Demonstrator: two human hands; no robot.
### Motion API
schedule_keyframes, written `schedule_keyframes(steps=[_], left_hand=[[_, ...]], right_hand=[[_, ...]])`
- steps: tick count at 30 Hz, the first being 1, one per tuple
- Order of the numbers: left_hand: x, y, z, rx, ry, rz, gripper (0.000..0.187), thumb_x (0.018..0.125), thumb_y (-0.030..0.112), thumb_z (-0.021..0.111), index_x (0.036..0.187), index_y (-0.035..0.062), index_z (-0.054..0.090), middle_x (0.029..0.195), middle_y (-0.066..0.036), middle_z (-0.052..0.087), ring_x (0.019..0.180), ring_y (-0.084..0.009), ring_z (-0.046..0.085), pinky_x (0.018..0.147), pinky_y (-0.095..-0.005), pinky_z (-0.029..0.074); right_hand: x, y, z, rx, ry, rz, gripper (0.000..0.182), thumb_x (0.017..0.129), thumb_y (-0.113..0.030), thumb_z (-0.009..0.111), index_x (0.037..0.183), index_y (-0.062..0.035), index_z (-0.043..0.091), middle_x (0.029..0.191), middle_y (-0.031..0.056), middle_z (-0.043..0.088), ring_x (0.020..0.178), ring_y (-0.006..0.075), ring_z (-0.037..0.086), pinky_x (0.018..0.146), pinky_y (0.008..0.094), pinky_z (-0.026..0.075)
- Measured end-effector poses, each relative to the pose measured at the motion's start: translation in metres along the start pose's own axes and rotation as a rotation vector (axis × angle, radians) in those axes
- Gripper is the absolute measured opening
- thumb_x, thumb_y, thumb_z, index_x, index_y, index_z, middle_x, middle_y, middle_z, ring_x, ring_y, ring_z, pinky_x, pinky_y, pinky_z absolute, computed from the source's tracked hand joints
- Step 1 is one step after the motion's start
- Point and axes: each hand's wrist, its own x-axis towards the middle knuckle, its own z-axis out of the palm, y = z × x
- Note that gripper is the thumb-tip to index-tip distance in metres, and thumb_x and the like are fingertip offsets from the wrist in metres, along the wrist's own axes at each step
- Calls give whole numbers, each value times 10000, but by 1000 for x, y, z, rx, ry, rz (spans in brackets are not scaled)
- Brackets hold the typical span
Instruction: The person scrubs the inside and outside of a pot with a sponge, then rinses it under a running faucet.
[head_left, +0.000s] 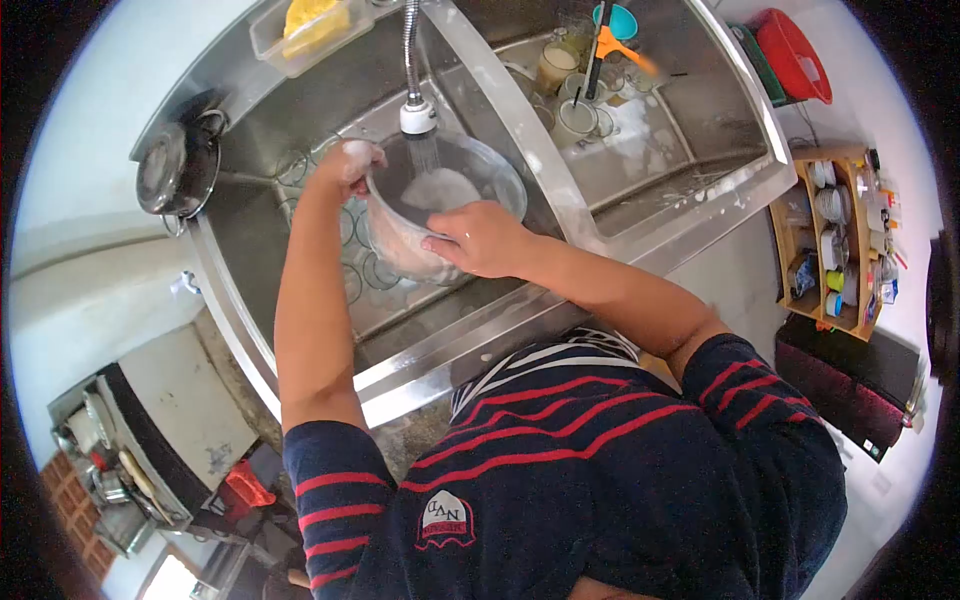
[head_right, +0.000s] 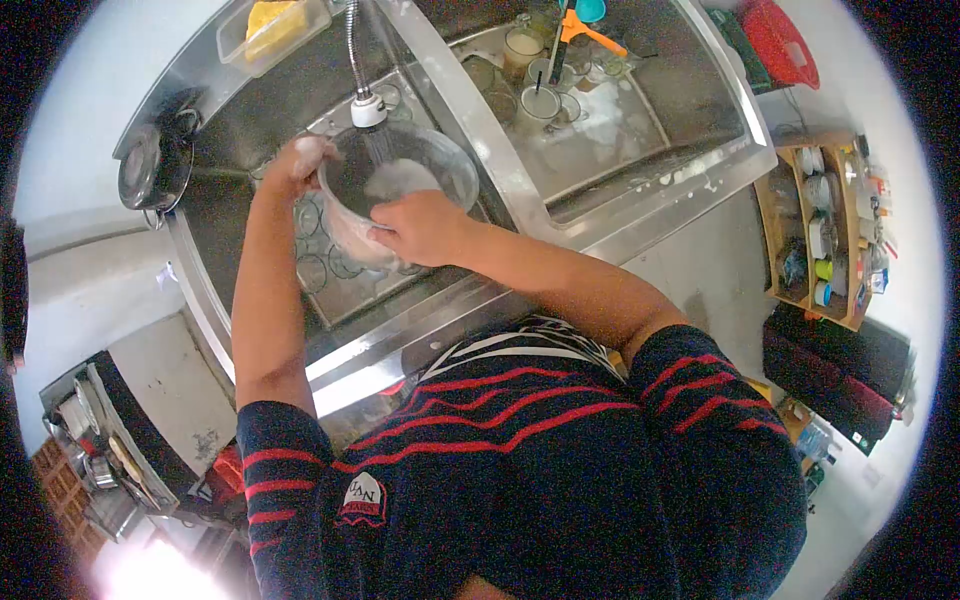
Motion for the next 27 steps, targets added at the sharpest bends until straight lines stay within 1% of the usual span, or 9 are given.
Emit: schedule_keyframes(steps=[3,7,10,12,16,18,22,26,27], left_hand=[[-41,14,15,-7,132,73,76,737,90,623,759,17,626,527,-79,482,379,-186,462,363,-358,363],[-56,3,15,-26,148,167,138,736,86,617,846,12,654,569,-80,529,385,-184,499,360,-350,374],[-78,10,24,191,247,282,237,730,101,622,934,-5,678,632,-133,606,485,-259,600,457,-392,463],[-69,-5,24,427,460,523,330,734,126,631,1026,-24,671,714,-194,655,646,-334,661,613,-423,517],[-80,-20,26,517,672,788,392,731,137,656,1087,-25,650,748,-214,654,740,-400,651,698,-436,514],[-81,-21,22,409,657,793,385,733,128,652,1088,-22,650,758,-221,655,749,-408,649,703,-436,515],[-90,-23,20,450,681,724,358,741,86,633,1084,-14,653,802,-236,665,787,-408,662,725,-425,523],[-102,-19,30,369,650,693,359,745,79,630,1093,-9,651,834,-246,671,816,-406,669,737,-427,525],[-106,-16,33,389,667,708,356,747,77,625,1093,-4,651,832,-249,669,817,-408,668,736,-431,524]], right_hand=[[3,0,-13,293,-257,212,294,903,-357,635,959,-73,687,753,203,654,705,398,634,643,452,490],[31,44,-2,340,-478,534,321,894,-354,655,1029,-69,716,854,199,694,823,366,666,725,421,507],[50,73,20,-98,-794,342,365,878,-306,660,1133,-45,671,1015,199,693,983,351,659,836,417,509],[66,101,60,-338,-556,63,286,845,-268,649,934,-6,723,985,199,700,920,354,680,824,455,535],[104,125,95,-546,-299,-9,332,860,-263,612,1066,-14,690,1036,194,695,969,369,669,884,474,524],[94,82,83,-437,-414,339,756,856,-267,632,1516,-125,291,1494,193,391,1329,380,437,1086,438,395],[91,64,99,-12,-714,383,839,871,-307,601,1546,-83,157,1529,188,342,1393,362,359,1156,430,287],[78,94,55,-764,-694,-225,647,874,-308,603,1448,-77,414,1428,185,481,1325,361,446,1121,457,319],[76,99,55,-767,-693,-218,647,874,-308,603,1448,-77,414,1428,185,481,1325,361,446,1121,457,319]])
